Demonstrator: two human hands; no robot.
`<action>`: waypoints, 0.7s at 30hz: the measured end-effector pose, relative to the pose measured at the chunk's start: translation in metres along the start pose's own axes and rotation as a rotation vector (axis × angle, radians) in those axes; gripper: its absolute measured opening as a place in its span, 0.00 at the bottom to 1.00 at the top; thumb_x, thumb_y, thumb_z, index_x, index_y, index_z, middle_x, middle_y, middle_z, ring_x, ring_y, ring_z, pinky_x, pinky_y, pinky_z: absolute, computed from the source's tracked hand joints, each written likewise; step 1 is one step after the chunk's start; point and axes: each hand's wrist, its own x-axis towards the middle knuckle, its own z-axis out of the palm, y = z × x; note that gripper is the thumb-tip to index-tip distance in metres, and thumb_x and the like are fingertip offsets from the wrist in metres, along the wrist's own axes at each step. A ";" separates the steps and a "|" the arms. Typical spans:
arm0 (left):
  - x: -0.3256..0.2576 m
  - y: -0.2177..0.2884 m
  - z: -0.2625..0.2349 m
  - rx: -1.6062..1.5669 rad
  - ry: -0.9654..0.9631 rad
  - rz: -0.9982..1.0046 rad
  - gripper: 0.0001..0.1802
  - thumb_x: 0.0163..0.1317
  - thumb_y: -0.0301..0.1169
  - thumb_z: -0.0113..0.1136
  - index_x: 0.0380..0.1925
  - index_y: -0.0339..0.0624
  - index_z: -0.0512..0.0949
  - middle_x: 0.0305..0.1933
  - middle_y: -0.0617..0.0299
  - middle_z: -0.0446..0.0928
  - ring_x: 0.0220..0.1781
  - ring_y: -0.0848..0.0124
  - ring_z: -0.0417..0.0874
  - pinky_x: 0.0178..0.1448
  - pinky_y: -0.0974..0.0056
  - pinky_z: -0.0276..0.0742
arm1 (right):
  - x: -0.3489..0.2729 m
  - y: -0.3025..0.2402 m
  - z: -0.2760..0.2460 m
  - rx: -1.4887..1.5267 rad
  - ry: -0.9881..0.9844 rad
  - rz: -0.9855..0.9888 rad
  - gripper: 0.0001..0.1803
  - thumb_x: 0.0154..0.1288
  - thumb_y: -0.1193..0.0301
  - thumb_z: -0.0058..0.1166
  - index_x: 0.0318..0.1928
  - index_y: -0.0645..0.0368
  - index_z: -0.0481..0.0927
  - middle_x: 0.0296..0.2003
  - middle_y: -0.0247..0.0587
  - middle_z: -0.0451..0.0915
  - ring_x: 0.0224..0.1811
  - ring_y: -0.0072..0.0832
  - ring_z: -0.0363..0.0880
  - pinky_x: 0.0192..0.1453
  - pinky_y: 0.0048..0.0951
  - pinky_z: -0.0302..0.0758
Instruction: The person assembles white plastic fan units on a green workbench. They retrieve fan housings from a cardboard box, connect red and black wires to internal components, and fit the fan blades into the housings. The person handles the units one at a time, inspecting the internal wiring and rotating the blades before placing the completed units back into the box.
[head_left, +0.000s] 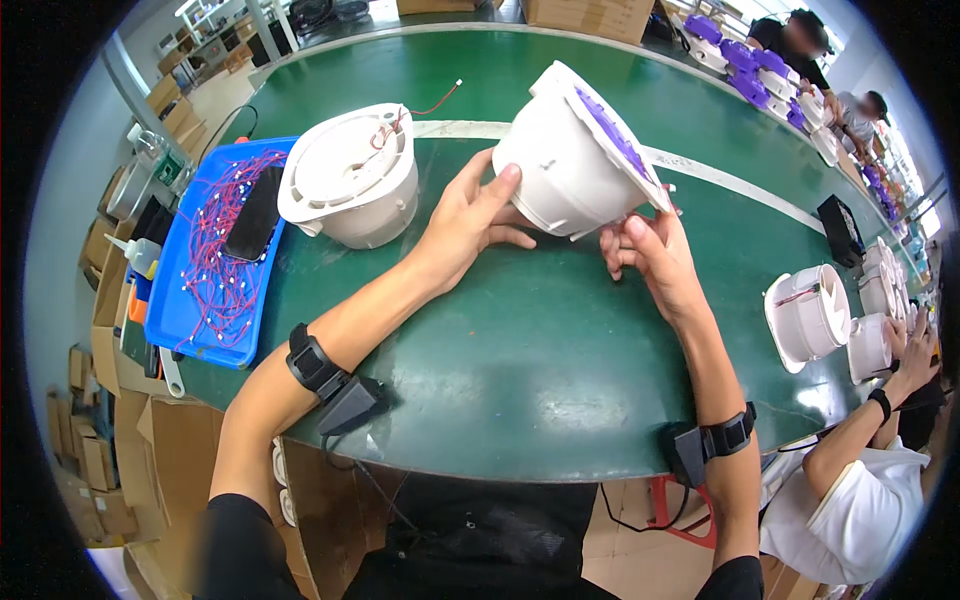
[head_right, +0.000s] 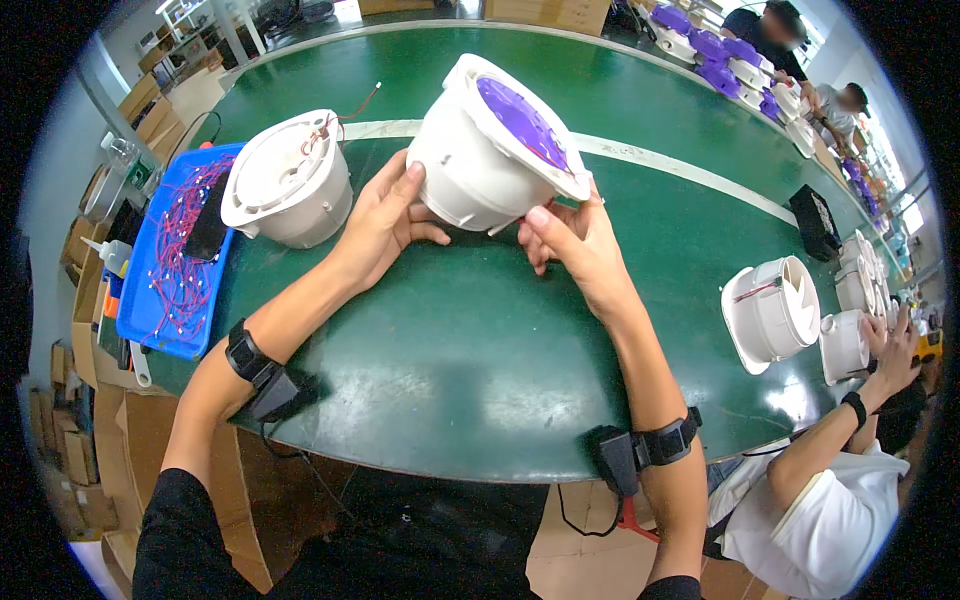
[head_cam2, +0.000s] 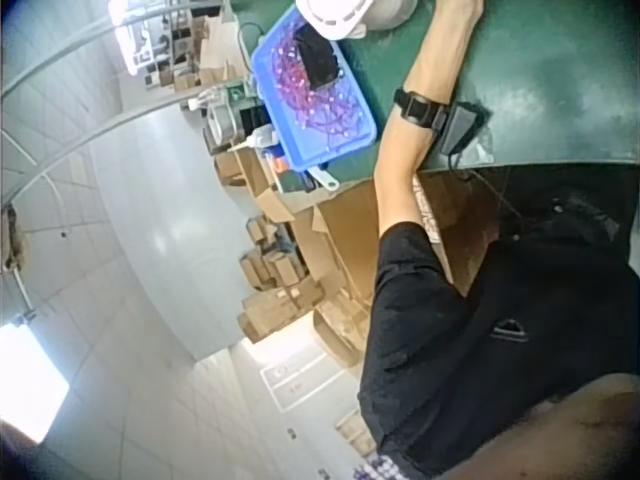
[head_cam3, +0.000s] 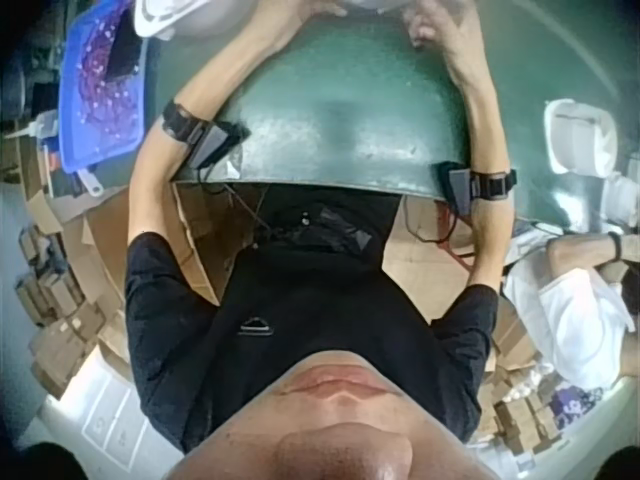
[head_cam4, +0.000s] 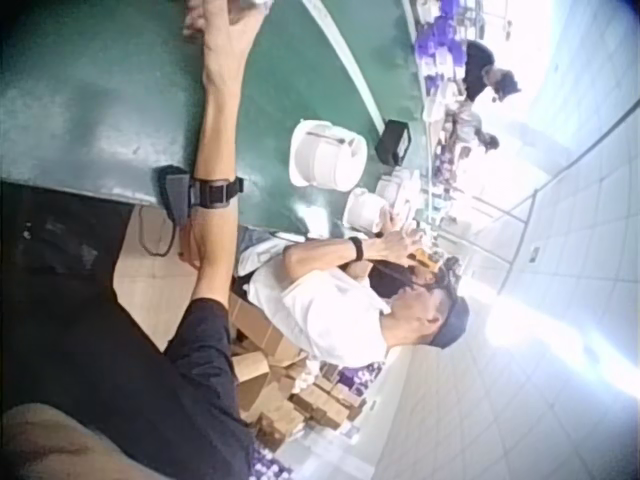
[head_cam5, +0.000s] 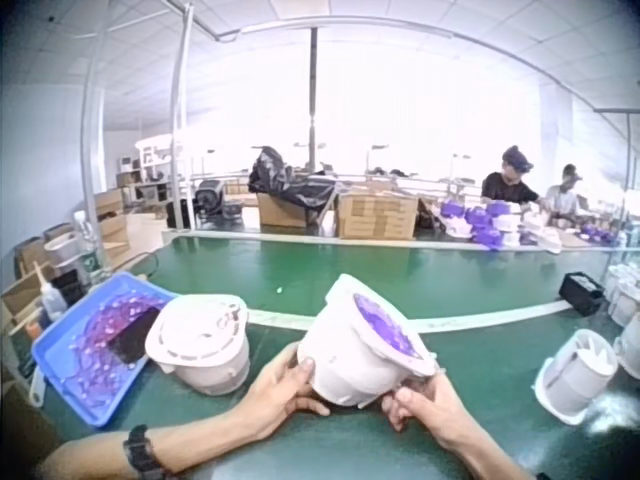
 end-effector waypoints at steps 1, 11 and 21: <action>-0.001 0.001 0.001 0.011 -0.013 0.003 0.34 0.72 0.51 0.51 0.67 0.40 0.59 0.57 0.55 0.75 0.49 0.68 0.83 0.43 0.64 0.85 | 0.001 0.002 0.001 -0.046 0.051 -0.025 0.36 0.64 0.58 0.60 0.63 0.66 0.61 0.37 0.46 0.77 0.29 0.24 0.77 0.27 0.22 0.73; -0.009 -0.004 0.020 0.028 -0.093 -0.069 0.42 0.65 0.42 0.63 0.67 0.32 0.51 0.49 0.49 0.78 0.49 0.65 0.83 0.43 0.62 0.85 | 0.000 0.006 0.003 0.001 0.165 -0.162 0.50 0.56 0.51 0.68 0.69 0.66 0.56 0.64 0.49 0.66 0.66 0.37 0.65 0.70 0.38 0.61; -0.009 -0.008 0.020 0.716 0.241 0.179 0.55 0.56 0.51 0.69 0.67 0.26 0.46 0.58 0.35 0.71 0.58 0.55 0.78 0.58 0.55 0.77 | 0.004 0.009 0.004 0.277 0.179 0.034 0.49 0.61 0.44 0.60 0.70 0.65 0.55 0.64 0.49 0.65 0.68 0.36 0.62 0.72 0.40 0.58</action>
